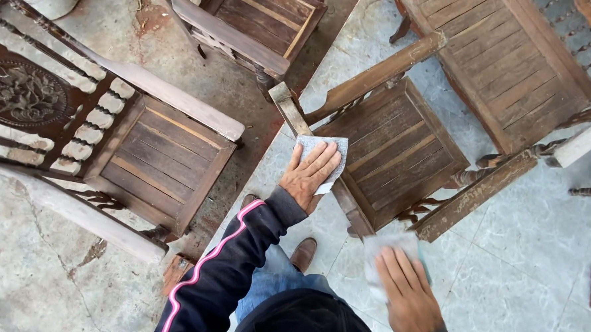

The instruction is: Sanding and wiping down wooden chairs and benches to restore the finish.

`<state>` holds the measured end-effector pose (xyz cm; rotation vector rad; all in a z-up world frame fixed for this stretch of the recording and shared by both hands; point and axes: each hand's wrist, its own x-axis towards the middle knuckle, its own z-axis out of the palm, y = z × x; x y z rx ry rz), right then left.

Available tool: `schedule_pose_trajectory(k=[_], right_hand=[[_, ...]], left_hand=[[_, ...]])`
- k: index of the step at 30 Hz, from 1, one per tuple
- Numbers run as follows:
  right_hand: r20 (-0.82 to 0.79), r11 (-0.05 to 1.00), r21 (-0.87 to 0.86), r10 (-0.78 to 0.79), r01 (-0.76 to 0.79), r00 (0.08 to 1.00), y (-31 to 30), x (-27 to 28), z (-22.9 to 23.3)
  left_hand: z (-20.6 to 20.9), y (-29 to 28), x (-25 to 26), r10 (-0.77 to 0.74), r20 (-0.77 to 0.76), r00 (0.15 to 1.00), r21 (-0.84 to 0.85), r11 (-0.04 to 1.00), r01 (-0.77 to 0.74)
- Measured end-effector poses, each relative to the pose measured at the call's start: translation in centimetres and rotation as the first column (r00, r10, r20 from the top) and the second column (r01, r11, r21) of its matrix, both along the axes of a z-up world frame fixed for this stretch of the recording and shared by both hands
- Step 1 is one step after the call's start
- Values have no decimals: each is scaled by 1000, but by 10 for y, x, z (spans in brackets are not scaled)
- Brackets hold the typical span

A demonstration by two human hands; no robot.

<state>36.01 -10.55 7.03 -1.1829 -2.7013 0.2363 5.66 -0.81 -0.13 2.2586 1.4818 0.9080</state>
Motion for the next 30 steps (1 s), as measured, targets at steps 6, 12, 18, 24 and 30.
schedule_pose_trajectory(k=[6,12,18,24,30], right_hand=[[-132,983,178,61,-37,989,45,-59,-2],[-20,997,76,-23,25,1000,7,-12,-12],[-107,978,209,36,-13,994,50,-65,-13],[12,996,77,-40,39,999,4,-7,-22],[-45,981,190,48,-39,998,39,-49,-24]], left_hand=[[2,0,-1,-11,-2,1000,-50,999,11],[-3,3,0,-21,8,1000,-39,999,22],[-2,2,-1,-10,-10,1000,-37,999,10],[3,3,2,-3,-18,1000,-68,998,2],[-2,4,1,3,-25,1000,-45,999,-4]])
